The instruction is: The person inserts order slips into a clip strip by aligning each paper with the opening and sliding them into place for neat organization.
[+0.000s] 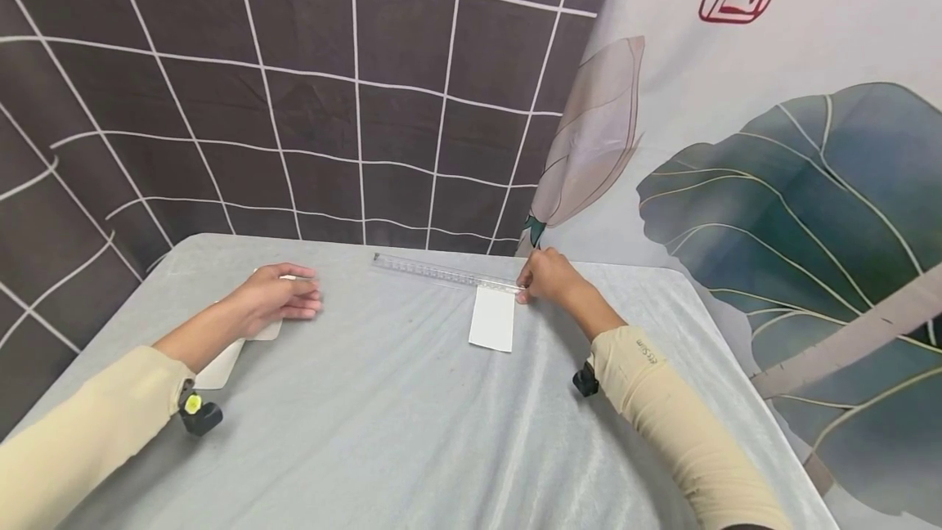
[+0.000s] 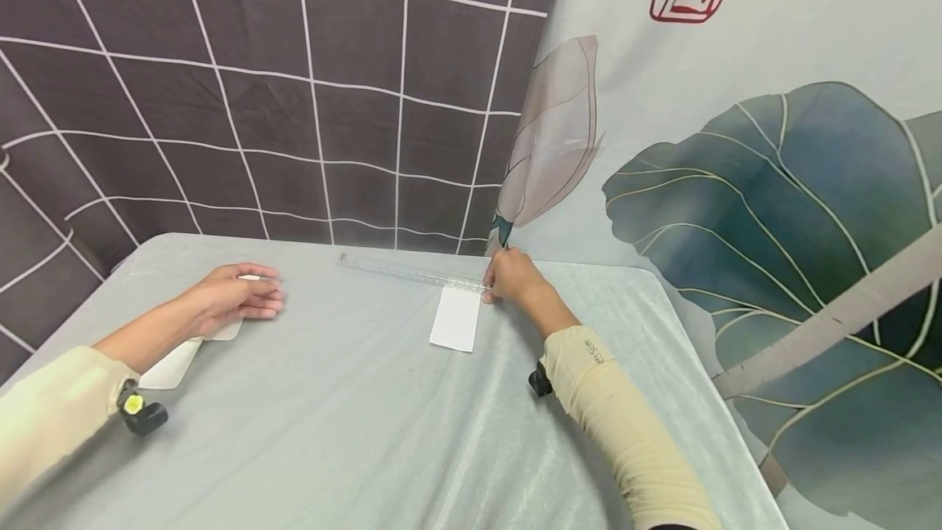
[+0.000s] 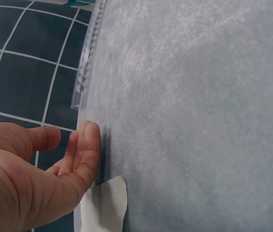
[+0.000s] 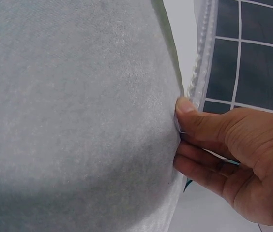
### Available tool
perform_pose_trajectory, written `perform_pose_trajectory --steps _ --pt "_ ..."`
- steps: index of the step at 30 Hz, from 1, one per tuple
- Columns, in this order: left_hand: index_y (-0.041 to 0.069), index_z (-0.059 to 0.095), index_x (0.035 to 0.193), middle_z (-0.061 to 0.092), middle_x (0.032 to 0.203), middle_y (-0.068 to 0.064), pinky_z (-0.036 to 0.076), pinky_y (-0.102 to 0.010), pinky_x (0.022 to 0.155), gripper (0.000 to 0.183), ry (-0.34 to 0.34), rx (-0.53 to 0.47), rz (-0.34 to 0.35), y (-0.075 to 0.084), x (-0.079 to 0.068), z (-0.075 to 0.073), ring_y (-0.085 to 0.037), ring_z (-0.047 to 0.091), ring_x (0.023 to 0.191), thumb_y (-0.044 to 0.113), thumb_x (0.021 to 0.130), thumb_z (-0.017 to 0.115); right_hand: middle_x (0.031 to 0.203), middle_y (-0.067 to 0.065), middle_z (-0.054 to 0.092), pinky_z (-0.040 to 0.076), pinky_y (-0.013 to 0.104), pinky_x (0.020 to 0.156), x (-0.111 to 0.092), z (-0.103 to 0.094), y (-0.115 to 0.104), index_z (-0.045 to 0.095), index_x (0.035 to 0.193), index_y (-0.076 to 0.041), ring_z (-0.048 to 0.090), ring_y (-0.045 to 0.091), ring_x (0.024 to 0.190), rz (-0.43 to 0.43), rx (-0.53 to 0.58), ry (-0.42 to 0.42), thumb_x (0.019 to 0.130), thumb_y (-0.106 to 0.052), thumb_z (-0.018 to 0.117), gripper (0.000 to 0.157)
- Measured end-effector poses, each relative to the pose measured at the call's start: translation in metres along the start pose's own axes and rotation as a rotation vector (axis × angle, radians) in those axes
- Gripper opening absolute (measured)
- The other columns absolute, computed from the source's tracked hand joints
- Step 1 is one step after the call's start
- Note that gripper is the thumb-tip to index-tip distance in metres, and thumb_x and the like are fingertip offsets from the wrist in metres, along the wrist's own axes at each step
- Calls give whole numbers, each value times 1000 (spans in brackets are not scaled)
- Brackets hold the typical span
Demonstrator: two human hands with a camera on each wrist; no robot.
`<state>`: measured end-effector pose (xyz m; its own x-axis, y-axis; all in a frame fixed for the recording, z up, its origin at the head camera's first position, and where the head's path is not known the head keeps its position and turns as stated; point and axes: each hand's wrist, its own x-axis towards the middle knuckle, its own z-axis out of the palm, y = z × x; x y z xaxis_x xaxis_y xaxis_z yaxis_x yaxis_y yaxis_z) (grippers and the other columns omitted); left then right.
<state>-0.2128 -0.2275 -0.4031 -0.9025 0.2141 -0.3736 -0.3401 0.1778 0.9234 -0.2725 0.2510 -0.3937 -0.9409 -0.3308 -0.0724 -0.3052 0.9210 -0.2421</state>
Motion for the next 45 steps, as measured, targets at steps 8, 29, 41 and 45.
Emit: perform_pose_trajectory --steps 8,29,41,45 --pt "-15 33 159 76 96 7 70 -24 85 49 26 19 -15 -2 -3 -5 -4 78 85 7 118 49 100 9 88 67 43 94 2 0 7 91 105 -6 81 26 97 -41 6 11 82 -19 103 29" --pt "-18 36 151 72 83 8 68 -22 71 50 169 217 -40 -2 -6 -18 -3 71 73 10 115 56 105 12 88 67 47 98 1 0 1 89 109 -3 82 31 104 1 -12 -10 84 -16 101 31" --pt "-15 46 150 60 71 -1 53 -21 56 58 369 537 -94 -1 -7 -16 -8 58 59 17 106 67 105 12 88 67 47 97 1 0 2 89 109 -3 81 31 102 -18 -32 -8 85 -17 101 31" --pt "-13 48 151 66 106 -28 50 -30 67 61 396 616 -113 -1 -9 -17 -28 63 84 21 105 70 105 13 88 67 47 97 1 0 1 89 109 -3 82 31 102 -18 -30 -9 84 -17 101 31"
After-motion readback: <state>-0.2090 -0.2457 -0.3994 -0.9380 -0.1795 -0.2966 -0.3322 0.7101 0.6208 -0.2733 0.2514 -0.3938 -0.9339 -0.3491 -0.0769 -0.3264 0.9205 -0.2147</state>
